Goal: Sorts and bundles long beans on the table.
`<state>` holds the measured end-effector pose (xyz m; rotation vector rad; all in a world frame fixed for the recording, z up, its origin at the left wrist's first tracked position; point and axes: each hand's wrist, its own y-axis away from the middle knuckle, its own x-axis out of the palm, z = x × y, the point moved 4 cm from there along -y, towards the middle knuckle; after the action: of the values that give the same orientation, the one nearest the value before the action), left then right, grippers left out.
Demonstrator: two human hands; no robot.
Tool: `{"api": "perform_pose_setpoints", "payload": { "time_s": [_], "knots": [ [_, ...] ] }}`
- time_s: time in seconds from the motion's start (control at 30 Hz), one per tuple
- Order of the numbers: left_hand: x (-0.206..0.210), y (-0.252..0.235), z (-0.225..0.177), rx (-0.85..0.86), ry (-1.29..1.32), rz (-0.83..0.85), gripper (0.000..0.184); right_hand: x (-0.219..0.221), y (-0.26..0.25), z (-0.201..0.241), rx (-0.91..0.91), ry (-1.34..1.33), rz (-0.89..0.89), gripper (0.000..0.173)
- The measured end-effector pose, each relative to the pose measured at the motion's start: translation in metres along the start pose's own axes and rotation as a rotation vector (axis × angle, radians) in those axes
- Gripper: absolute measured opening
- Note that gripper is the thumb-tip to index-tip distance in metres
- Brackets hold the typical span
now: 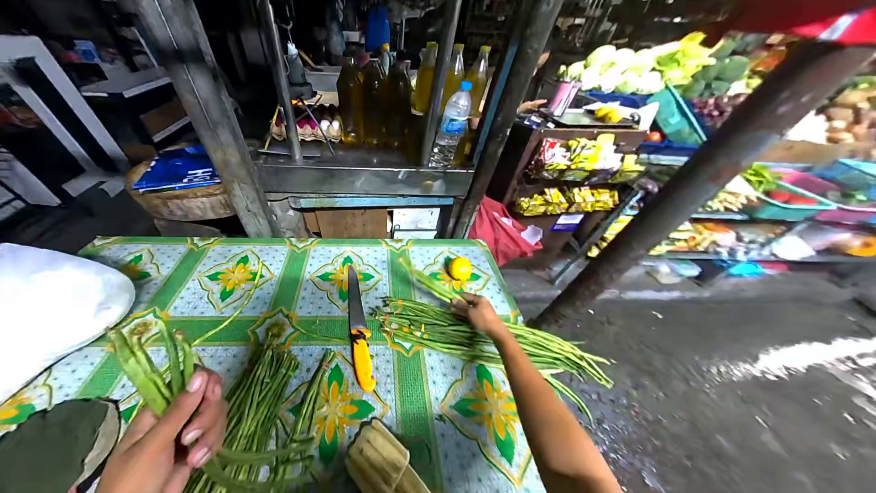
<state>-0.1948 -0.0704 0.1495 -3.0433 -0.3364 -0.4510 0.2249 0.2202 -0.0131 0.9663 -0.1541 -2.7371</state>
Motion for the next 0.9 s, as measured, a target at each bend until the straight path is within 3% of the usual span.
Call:
{"api": "perform_pose_setpoints", "payload": {
  "time_s": [0.1,0.2,0.37,0.47,0.57,0.67,0.8,0.9],
  "knots": [
    [0.0,0.005,0.015,-0.055,0.034,-0.005,0.035,-0.035,0.013,0.017,-0.089,-0.188,0.014,0.031],
    [0.01,0.004,0.019,-0.059,0.047,-0.014,0.034,-0.077,0.041,0.046,-0.186,-0.215,-0.074,0.03],
    [0.009,0.008,0.008,0.107,-0.008,0.034,0.019,-0.162,0.147,0.123,-0.413,0.258,-0.502,0.033],
    [0.004,0.013,0.003,0.177,-0.01,0.083,0.021,-0.177,0.211,0.178,-0.623,0.455,-0.643,0.034],
    [0.004,0.025,0.001,0.155,0.009,0.125,0.029,-0.14,0.239,0.218,-0.76,0.582,-0.632,0.031],
    [0.001,0.038,0.003,0.146,0.009,0.126,0.024,-0.049,0.225,0.214,-0.813,0.54,-0.491,0.026],
    [-0.019,0.054,0.001,0.15,0.008,0.058,0.019,0.069,0.183,0.13,-0.544,0.357,0.103,0.041],
    [-0.039,0.068,-0.003,0.143,-0.001,-0.031,0.022,0.082,0.131,0.05,-0.273,0.384,-0.054,0.035]
  ]
}}
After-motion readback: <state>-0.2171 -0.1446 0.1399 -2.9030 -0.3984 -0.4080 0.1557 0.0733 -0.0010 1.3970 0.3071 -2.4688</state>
